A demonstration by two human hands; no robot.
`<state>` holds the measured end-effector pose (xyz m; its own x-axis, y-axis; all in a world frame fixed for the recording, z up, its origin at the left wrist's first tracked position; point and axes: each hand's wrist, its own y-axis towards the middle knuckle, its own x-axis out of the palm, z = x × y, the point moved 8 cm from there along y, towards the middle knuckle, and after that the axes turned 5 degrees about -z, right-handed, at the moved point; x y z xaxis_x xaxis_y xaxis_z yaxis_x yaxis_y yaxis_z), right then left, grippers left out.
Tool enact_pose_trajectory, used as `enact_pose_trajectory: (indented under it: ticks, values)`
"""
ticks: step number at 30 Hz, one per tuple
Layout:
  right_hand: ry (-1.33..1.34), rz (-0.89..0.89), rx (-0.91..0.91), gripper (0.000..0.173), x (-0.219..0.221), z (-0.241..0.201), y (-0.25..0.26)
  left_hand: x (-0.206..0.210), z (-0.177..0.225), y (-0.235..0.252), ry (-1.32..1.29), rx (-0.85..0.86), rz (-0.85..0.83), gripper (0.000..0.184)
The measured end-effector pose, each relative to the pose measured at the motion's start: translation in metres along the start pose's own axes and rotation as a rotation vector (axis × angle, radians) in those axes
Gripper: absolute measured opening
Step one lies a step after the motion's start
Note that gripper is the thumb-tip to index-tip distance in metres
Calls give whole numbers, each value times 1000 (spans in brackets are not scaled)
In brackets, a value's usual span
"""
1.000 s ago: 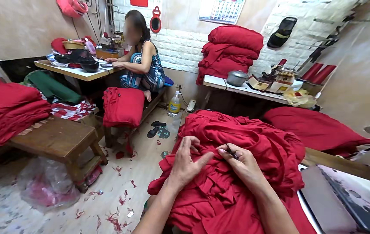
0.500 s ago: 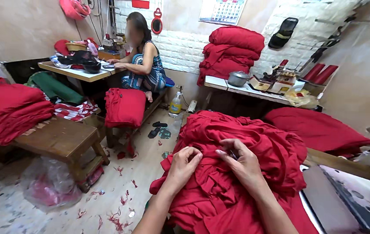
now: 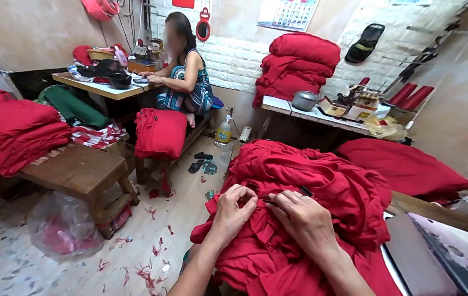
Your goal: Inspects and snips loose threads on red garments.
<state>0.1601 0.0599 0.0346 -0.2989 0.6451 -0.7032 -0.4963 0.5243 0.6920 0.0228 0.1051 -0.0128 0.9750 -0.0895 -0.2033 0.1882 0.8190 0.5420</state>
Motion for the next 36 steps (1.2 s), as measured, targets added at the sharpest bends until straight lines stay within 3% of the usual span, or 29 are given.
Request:
enact_pose_trajectory:
  ticks: [13, 17, 19, 22, 24, 26, 28, 31, 36]
  values:
    - [-19, 59, -18, 19, 8, -3, 4, 1, 3, 0, -39, 61, -46, 16]
    - [75, 100, 103, 24, 3, 11, -2, -9, -4, -4, -49, 38, -7, 17]
    - [176, 149, 217, 34, -6, 25, -11, -26, -15, -10, -25, 4, 44, 17]
    - [288, 244, 327, 38, -27, 51, -32, -69, -47, -27, 219, -182, 135, 18]
    - [301, 275, 397, 28, -39, 67, -49, -94, -71, -40, 518, -458, 50, 24]
    - [312, 306, 461, 33, -46, 82, -65, -107, -86, -48, 626, -665, -43, 30]
    - [368, 337, 504, 34, -47, 94, -78, -105, -78, -42, 551, -604, -11, 33]
    - [428, 314, 507, 27, -42, 97, -83, -77, -46, -17, 350, -362, 8, 29]
    - [182, 57, 405, 36, -25, 79, -73, -14, 6, 22, 269, 120, -222, 27]
